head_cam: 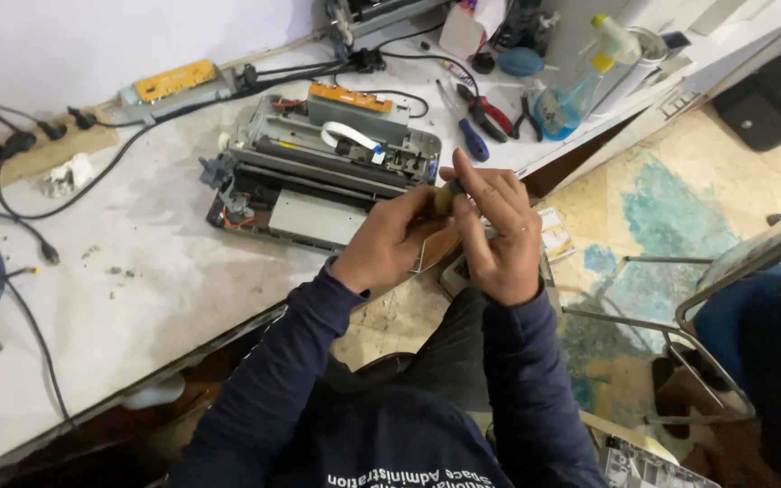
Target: Disassembling and adjusting the internal paper feed mechanism of a printer using a screwdriver.
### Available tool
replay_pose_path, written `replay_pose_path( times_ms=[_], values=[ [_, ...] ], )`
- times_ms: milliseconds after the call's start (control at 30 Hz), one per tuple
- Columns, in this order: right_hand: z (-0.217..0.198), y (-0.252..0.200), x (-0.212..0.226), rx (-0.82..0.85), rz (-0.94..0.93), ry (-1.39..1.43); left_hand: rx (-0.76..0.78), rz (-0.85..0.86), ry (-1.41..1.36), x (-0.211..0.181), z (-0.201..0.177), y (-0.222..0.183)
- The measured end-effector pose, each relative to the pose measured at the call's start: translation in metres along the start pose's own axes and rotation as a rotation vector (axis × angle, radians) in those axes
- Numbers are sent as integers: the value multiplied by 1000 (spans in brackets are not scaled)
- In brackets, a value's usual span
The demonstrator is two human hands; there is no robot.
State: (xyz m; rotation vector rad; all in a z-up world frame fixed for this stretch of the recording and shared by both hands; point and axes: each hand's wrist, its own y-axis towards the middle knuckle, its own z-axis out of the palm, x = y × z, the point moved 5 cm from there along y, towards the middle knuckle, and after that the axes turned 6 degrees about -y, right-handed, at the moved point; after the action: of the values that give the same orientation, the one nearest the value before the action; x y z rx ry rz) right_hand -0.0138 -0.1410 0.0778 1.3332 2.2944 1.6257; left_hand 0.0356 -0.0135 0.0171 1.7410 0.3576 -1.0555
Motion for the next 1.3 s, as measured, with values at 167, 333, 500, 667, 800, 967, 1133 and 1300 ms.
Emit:
replay_pose_path(
  times_ms=[167,333,500,667,800,967,1133,1300],
  values=[
    [6,-10,-23,-39,26,-84,-192,-73,158,25,0,-5],
    [2,6,-7,51,-35,219,-80,53,196,7,1,0],
    [3,2,-15,109,-2,369,-33,-5,268,32,3,-18],
    [-2,5,-5,159,-74,334,-89,70,327,22,9,-23],
    [3,-9,-22,-5,-45,62,-150,89,324,31,7,-33],
    [-3,-11,-15,-83,51,2,-179,161,685,24,17,-71],
    [-3,-15,-21,-83,80,-24,-277,-25,1113,75,26,-108],
    [3,-5,-22,-57,14,0,-305,-60,1155,104,5,-110]
  ],
)
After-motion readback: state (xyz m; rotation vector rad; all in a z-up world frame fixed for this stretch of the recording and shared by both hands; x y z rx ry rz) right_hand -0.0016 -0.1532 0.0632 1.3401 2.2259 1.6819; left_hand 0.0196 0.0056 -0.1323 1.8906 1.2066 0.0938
